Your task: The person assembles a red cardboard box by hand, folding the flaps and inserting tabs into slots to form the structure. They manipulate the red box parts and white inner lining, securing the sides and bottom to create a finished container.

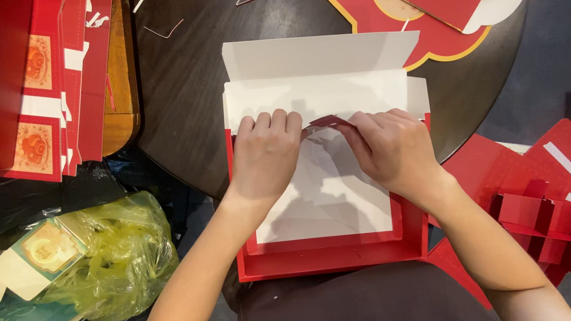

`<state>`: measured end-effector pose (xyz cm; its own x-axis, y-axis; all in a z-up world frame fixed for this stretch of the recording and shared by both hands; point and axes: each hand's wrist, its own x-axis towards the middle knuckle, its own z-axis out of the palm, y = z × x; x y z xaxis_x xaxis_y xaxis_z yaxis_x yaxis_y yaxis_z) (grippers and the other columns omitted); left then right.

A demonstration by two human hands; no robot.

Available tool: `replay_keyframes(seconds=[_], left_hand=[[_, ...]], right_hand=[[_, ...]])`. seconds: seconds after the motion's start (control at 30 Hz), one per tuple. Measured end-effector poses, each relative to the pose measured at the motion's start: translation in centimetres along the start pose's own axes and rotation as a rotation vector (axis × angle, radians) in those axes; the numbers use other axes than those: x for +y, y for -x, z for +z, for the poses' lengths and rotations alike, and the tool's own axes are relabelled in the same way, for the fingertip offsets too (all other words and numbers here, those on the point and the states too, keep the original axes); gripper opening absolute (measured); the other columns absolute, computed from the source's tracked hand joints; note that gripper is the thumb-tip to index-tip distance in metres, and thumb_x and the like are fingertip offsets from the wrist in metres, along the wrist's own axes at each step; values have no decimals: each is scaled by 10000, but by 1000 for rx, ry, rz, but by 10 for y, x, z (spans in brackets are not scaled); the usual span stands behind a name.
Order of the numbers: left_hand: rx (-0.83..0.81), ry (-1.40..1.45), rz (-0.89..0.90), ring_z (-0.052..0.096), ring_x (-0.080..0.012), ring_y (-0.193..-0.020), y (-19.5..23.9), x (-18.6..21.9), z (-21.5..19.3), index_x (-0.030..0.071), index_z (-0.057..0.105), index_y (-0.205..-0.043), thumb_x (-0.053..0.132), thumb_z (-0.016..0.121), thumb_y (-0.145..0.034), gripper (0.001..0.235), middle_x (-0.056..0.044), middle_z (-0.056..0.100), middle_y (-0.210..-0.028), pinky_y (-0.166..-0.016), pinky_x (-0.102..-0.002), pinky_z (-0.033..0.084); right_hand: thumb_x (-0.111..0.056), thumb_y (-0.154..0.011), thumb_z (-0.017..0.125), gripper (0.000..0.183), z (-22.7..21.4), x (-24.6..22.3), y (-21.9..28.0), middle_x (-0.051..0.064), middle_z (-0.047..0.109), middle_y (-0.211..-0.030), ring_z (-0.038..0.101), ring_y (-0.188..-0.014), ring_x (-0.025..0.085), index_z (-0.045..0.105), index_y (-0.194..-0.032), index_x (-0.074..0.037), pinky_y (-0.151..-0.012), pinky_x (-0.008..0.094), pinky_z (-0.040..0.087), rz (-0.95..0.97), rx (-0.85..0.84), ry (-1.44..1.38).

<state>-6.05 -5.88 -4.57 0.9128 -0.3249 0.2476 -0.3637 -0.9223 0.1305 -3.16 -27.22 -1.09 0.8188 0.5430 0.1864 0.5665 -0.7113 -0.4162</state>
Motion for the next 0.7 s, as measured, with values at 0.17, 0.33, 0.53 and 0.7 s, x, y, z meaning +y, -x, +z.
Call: replay_keyframes(seconds=[0.17,0.33,0.53,0.7], left_hand=[[-36,-40,16,594,-197,-714,1,0,1,99,588,-842,126,673,-862,91,-43,584,-754,-698,-332,437],[-37,-39,32,606,-193,-748,0,0,1,100,582,-849,115,668,-848,86,-39,585,-765,-718,-330,439],[-51,-87,39,605,-180,-746,1,2,2,106,588,-853,114,669,-819,89,-29,588,-767,-715,-320,440],[-43,-57,42,606,-183,-754,3,4,1,103,592,-856,131,671,-850,84,-30,588,-765,-718,-324,441]], right_hand=[[-182,-1004,695,256,4,-2,-3,109,560,-581,559,-539,329,611,-798,-56,-539,429,428,90,-5,37],[-172,-1023,664,259,5,-3,-4,104,592,-590,574,-527,317,618,-795,-59,-513,439,421,135,0,-8],[-174,-996,673,215,4,-5,-6,122,585,-600,578,-551,325,630,-824,-54,-537,437,436,63,-56,-15],[-167,-992,676,240,4,-8,-5,75,618,-599,602,-544,292,596,-795,-57,-555,409,453,-20,-137,81]])
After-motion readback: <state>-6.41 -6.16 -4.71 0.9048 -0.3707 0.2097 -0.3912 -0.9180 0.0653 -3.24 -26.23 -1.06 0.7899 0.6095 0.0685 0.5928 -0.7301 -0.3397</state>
